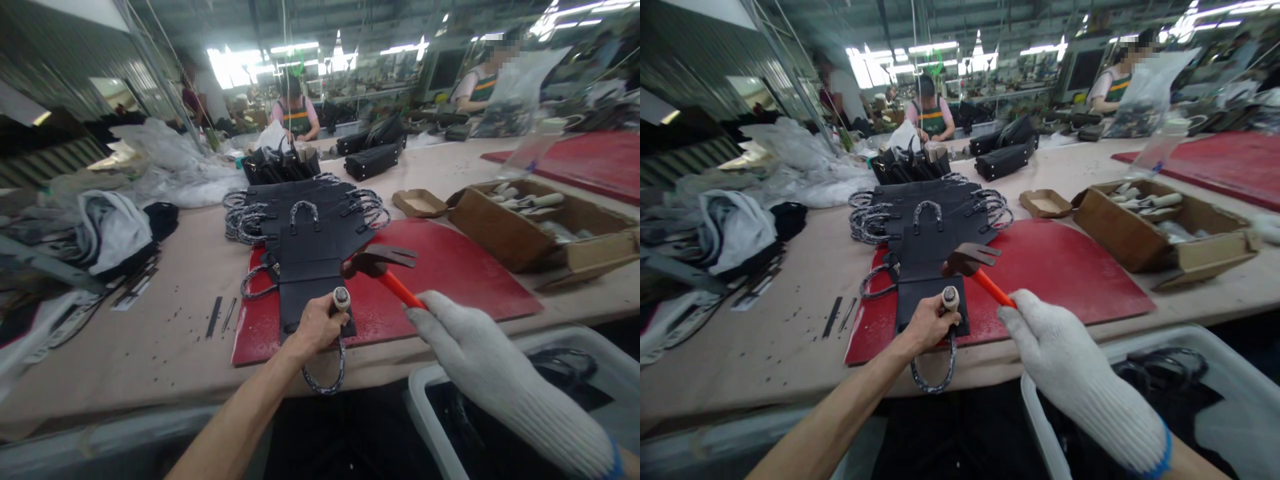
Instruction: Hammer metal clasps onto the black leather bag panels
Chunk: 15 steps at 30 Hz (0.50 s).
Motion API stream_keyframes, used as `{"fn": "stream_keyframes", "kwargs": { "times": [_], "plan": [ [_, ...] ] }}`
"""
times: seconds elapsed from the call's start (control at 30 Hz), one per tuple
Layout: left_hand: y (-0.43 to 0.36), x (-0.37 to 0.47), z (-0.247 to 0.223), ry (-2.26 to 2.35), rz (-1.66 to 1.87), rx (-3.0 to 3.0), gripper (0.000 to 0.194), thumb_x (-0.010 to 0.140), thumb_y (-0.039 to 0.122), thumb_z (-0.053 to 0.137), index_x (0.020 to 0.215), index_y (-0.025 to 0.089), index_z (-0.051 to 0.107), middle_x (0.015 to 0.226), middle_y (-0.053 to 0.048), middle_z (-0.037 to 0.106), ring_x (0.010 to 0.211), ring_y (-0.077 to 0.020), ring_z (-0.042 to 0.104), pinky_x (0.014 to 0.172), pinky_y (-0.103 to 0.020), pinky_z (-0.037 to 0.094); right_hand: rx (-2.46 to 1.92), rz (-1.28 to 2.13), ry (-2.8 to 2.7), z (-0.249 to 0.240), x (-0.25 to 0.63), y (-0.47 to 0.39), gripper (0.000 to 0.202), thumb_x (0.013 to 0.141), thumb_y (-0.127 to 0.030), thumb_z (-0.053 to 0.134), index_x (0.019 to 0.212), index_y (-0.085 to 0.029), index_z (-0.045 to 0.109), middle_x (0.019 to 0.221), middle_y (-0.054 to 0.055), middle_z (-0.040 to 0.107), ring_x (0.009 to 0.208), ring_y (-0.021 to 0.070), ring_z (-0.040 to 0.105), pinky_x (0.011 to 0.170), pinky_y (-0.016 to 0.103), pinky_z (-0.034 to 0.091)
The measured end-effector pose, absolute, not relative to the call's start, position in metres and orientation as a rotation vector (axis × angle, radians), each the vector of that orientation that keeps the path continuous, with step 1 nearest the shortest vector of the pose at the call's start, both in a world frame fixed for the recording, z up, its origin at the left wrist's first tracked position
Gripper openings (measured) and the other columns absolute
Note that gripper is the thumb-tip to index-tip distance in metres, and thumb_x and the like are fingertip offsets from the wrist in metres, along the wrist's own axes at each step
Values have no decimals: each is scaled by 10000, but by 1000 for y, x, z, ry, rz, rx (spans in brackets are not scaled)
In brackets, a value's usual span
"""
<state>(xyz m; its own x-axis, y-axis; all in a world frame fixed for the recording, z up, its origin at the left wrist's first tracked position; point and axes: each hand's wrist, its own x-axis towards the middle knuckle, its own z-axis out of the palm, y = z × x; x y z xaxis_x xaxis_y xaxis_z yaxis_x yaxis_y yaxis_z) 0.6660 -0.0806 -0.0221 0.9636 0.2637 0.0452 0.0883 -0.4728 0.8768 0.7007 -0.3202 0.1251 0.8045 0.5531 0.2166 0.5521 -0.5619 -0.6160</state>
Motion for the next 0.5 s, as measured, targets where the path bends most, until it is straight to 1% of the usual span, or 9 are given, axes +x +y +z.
{"fn": "stream_keyframes", "kwargs": {
  "times": [0.07, 0.17, 0.23, 0.33, 0.4, 0.43, 0.5],
  "plan": [
    [-81, 666, -19, 248, 215, 2085, 57, 778, 170, 698, 830, 188, 684, 777, 18, 705, 747, -160, 633, 694, -255, 454, -2275, -13, -821, 126, 698, -318, 330, 1011, -493, 450, 796, -255, 526, 643, 3, 609, 545, 178, 573, 526, 308, 365],
    [-81, 665, -15, 241, 211, 2088, 51, 782, 167, 701, 822, 194, 682, 788, 17, 710, 761, -165, 638, 701, -259, 451, -2231, -114, -770, 125, 696, -316, 353, 1029, -527, 417, 832, -258, 532, 613, -7, 595, 505, 172, 558, 522, 307, 374],
    [-81, 664, -15, 233, 210, 2085, 53, 788, 161, 698, 826, 195, 684, 796, 16, 710, 771, -166, 639, 706, -257, 451, -2262, -120, -783, 120, 699, -316, 347, 1026, -520, 391, 850, -258, 535, 606, 1, 602, 505, 180, 568, 526, 306, 381],
    [-82, 663, -16, 229, 222, 2090, 80, 790, 139, 693, 850, 192, 691, 786, 18, 699, 756, -160, 631, 699, -250, 444, -2464, -55, -909, 121, 709, -317, 307, 956, -497, 465, 774, -257, 522, 581, 21, 589, 489, 191, 546, 506, 309, 329],
    [-82, 663, -17, 233, 227, 2097, 83, 787, 128, 689, 840, 191, 691, 772, 19, 692, 740, -157, 624, 692, -247, 441, -2514, -97, -927, 129, 712, -318, 317, 937, -514, 510, 749, -259, 522, 569, 18, 565, 483, 190, 525, 505, 313, 306],
    [-83, 663, -17, 231, 226, 2102, 79, 786, 128, 689, 831, 193, 688, 769, 19, 692, 738, -158, 624, 694, -248, 441, -2472, -145, -881, 135, 712, -318, 323, 959, -526, 497, 782, -261, 546, 584, 15, 567, 494, 191, 528, 516, 315, 324],
    [-83, 663, -16, 229, 225, 2109, 70, 784, 133, 693, 815, 195, 682, 774, 16, 700, 750, -165, 631, 702, -253, 441, -2329, -191, -784, 141, 707, -317, 350, 1023, -536, 409, 897, -264, 590, 636, 16, 587, 530, 195, 549, 551, 320, 378]
  ]
}}
